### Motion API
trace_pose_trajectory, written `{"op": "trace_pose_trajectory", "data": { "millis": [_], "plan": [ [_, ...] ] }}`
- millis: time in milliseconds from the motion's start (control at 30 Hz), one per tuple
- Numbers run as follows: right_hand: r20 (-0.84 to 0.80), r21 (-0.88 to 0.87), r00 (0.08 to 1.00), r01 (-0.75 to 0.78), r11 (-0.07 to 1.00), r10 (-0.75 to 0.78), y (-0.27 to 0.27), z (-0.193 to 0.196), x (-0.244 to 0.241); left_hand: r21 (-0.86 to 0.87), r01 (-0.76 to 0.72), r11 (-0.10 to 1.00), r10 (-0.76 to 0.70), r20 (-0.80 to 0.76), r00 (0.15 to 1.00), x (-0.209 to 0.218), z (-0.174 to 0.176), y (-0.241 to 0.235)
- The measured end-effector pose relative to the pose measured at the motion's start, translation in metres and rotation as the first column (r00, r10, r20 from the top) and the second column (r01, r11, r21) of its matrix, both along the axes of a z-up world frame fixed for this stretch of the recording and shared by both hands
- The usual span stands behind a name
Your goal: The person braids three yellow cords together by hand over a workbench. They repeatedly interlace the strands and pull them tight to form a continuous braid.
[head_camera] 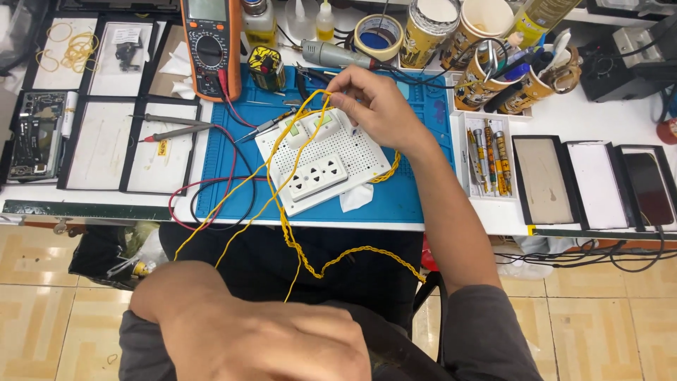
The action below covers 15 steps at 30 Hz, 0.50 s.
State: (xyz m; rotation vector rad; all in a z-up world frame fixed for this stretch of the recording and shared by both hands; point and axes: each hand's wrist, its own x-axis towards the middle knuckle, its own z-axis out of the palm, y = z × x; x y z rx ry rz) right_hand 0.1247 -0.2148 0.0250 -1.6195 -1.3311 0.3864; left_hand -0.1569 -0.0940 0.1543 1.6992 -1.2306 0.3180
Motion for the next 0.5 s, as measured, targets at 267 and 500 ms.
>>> {"op": "trace_pose_trajectory", "data": {
  "millis": [267, 500],
  "plan": [
    [-0.085, 0.026, 0.996, 0.000, 1.000, 0.003, -0.002, 0.003, -0.004, 0.116, -0.715, 0.689, 0.719, 0.017, 0.695, 0.051, -0.056, 0.036],
    [-0.120, -0.023, 0.993, 0.011, 1.000, -0.014, 0.000, 0.001, -0.001, 0.228, -0.888, 0.399, 0.869, 0.217, 0.446, 0.068, -0.114, 0.059]
  ]
}}
